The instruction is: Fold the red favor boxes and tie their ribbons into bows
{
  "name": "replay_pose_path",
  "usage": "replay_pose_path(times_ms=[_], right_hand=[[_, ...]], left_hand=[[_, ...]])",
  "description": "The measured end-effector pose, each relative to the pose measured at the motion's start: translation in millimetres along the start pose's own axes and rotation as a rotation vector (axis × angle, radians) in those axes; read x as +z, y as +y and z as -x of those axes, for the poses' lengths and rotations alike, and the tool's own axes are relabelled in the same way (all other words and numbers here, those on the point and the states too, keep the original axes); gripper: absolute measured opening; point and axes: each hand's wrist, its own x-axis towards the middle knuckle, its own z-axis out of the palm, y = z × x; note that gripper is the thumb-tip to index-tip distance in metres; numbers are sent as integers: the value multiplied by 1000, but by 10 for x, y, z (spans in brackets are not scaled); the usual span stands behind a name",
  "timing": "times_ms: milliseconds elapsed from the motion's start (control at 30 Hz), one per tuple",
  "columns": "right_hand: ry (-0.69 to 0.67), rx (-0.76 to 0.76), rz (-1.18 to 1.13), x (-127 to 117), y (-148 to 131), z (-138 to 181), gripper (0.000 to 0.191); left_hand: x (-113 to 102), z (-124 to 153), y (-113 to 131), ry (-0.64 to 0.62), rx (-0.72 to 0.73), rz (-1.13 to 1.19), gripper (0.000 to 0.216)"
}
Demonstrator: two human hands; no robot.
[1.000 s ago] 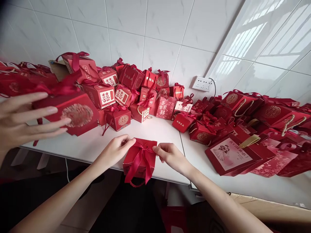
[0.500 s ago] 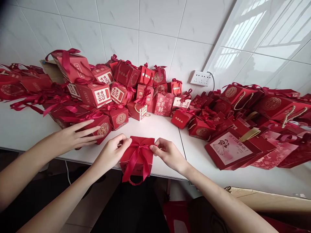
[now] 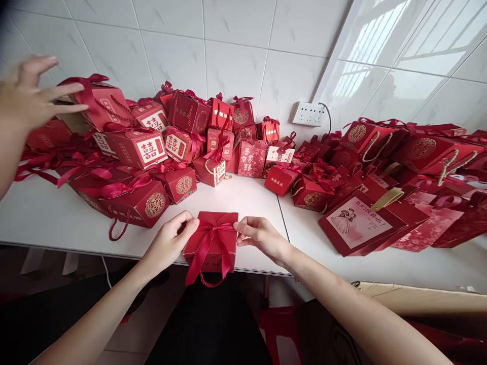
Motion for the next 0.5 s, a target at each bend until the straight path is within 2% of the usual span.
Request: replay_pose_path(times_ms=[100,300,500], right_hand=[[-3,-16,45,-4,16,-6,39],[29,-44,290,14,-11,21,42],[6,-67,265,-12,31,23,42]], left_hand=[[-36,-16,2,-38,-9,35,32],[-106,-102,53,-148,-5,10,40],[-77,-100,60,-130,44,-30,33]])
